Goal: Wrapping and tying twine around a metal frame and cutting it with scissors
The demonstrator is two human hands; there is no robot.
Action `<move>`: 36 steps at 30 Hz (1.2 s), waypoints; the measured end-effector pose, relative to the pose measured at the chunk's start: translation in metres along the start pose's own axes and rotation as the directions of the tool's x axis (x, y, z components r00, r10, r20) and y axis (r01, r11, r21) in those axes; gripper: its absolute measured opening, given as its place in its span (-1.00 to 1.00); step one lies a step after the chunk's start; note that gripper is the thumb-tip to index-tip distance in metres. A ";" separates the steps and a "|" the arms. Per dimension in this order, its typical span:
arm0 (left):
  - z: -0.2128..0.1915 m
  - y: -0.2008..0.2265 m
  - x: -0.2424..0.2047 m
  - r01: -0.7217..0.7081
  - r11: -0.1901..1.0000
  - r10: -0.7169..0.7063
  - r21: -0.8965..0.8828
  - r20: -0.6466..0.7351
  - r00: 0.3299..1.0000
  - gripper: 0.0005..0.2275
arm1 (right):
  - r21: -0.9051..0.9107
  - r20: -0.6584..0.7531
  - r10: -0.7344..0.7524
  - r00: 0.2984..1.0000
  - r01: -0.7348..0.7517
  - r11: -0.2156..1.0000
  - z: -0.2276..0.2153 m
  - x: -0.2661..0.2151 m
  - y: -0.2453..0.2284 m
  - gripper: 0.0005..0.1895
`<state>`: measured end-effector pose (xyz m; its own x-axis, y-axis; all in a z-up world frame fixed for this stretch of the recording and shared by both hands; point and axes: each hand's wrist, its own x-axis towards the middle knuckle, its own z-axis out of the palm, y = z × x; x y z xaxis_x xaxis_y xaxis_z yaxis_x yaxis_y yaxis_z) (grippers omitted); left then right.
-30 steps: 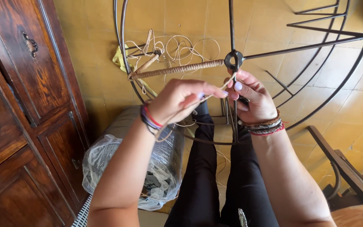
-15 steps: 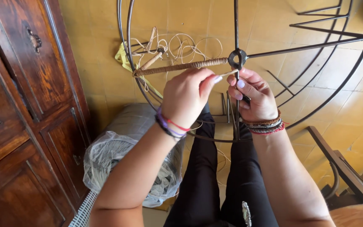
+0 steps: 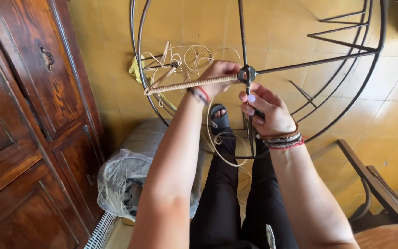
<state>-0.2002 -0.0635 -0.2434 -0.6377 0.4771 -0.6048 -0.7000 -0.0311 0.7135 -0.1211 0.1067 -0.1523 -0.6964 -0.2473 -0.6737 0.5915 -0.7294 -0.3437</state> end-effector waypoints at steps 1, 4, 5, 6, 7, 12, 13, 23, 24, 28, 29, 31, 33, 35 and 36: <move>0.005 -0.006 0.002 0.002 1.000 -0.002 -0.001 0.000 1.000 -0.90 | 0.000 -0.002 0.001 1.000 -0.001 1.000 0.000 -0.003 0.004 -0.81; 0.023 -0.005 0.011 0.056 0.977 -0.044 -0.207 0.060 0.997 -0.88 | 0.055 0.017 -0.025 1.000 0.024 0.998 -0.003 0.000 0.008 -0.74; 0.032 0.004 0.004 0.139 0.949 -0.111 -0.282 0.113 0.987 -0.89 | 0.060 0.009 -0.032 0.999 0.031 0.998 -0.004 -0.001 0.010 -0.74; 0.041 0.015 -0.001 0.221 0.911 -0.169 -0.349 0.172 0.970 -0.90 | 0.063 0.001 -0.043 0.999 0.043 0.997 -0.006 0.000 0.010 -0.74; 0.045 0.007 -0.003 0.225 0.910 -0.172 -0.350 0.174 0.969 -0.90 | 0.064 -0.003 -0.042 0.999 0.042 0.997 0.004 -0.003 0.007 -0.74; 0.051 -0.023 -0.030 0.117 0.776 -0.113 0.620 -0.046 0.993 -0.91 | 0.044 -0.015 -0.146 0.989 0.147 0.988 -0.012 0.000 0.018 -0.82; 0.043 -0.027 -0.051 0.118 0.772 -0.112 0.624 -0.050 0.992 -0.91 | 0.049 -0.010 -0.146 0.989 0.147 0.988 -0.007 0.000 0.019 -0.82; 0.098 0.103 -0.080 -0.189 -0.287 0.646 0.939 0.335 0.686 -0.94 | -0.116 -0.069 -0.259 0.963 0.250 0.961 -0.036 0.015 0.041 -0.91; 0.093 0.097 -0.076 -0.193 -0.317 0.651 0.929 0.361 0.668 -0.93 | -0.099 -0.063 -0.250 0.966 0.243 0.965 -0.028 0.010 0.042 -0.89; 0.056 0.095 -0.081 -0.215 -0.295 0.648 0.931 0.360 0.671 -0.89 | -0.106 0.014 -0.277 0.961 0.277 0.955 -0.006 0.009 0.027 -0.83; 0.047 0.098 -0.081 -0.228 -0.290 0.656 0.929 0.367 0.660 -0.77 | -0.091 -0.028 -0.267 0.963 0.264 0.960 -0.006 0.007 0.028 -0.83; 0.037 0.111 -0.077 -0.237 -0.296 0.673 0.925 0.378 0.635 -0.64 | -0.079 -0.054 -0.269 0.962 0.264 0.961 -0.002 0.009 0.019 -0.81; 0.041 0.119 -0.080 -0.336 -0.085 0.552 0.938 0.325 0.768 -0.61 | -0.031 0.027 -0.118 0.993 0.118 0.992 0.005 -0.002 0.007 -0.84; 0.037 0.118 -0.081 -0.362 -0.059 0.553 0.930 0.332 0.764 -0.60 | -0.024 0.039 -0.082 0.996 0.083 0.996 -0.001 -0.002 0.007 -0.81; 0.033 0.119 -0.080 -0.383 -0.048 0.562 0.923 0.342 0.754 -0.59 | -0.018 0.068 -0.053 0.996 0.055 0.998 -0.003 0.001 0.006 -0.78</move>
<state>-0.2214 -0.0762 -0.0982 -0.7637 0.6422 0.0658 0.5743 0.6293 0.5236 -0.1174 0.1041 -0.1572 -0.7529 -0.2505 -0.6086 0.5596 -0.7304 -0.3917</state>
